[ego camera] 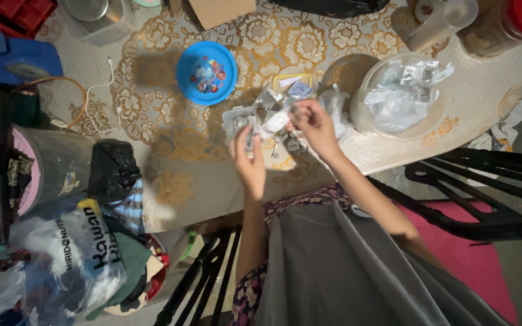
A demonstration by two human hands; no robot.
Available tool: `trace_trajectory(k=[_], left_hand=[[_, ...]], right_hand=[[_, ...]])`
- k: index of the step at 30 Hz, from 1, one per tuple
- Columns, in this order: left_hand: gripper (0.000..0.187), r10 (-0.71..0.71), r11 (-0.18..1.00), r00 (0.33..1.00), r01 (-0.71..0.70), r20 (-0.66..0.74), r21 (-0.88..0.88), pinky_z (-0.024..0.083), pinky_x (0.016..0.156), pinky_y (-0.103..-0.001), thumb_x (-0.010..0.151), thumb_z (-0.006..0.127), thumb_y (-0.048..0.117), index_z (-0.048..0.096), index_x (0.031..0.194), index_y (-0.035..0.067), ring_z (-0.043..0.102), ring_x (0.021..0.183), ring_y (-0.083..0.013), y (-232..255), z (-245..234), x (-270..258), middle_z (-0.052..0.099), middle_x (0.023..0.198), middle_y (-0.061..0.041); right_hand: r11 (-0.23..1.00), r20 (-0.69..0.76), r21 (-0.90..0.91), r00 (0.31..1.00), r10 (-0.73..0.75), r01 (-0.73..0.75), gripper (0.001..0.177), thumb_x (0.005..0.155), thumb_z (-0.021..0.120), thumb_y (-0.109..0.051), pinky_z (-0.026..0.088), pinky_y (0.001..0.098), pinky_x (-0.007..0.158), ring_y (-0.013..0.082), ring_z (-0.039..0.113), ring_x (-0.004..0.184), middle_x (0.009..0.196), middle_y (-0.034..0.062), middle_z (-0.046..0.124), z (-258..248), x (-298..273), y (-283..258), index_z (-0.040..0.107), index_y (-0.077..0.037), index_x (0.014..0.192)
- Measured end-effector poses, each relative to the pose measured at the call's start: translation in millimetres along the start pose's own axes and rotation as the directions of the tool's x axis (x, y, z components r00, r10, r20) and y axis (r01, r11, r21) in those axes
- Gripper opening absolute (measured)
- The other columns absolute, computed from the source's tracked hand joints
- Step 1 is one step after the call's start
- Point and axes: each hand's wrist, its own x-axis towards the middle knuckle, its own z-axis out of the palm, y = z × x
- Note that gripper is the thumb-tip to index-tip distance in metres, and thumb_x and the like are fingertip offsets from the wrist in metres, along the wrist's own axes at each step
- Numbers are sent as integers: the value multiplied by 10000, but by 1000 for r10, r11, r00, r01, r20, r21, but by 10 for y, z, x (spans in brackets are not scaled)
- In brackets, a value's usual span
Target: The person sorts medicine packets and plastic strips by hand, placing them into a small clear container and onto the table.
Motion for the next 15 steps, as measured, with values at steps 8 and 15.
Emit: trace_trajectory(k=[8,15], left_hand=[[318,-122,968,988,139,-93,209,555,1075,-483,1101,609,42,724,1397,15,695,1252,-430,-569,-223,4,705,1382,-228],[312,3,962,998,12,-56,274,573,1120,-499,1081,599,6,737,1359,43,713,1309,-431,-591,-298,-40,730,1428,-170]], right_hand=[[729,341,-604,931,-128,321,257,1028,725,52,653,416,931,275,756,1176,1308,147,760,818,170,6,730,-24,1273],[241,760,-621,648,-43,746,328,809,785,-23,483,620,1315,214,718,1392,1344,10,772,834,299,542,831,-191,1087]])
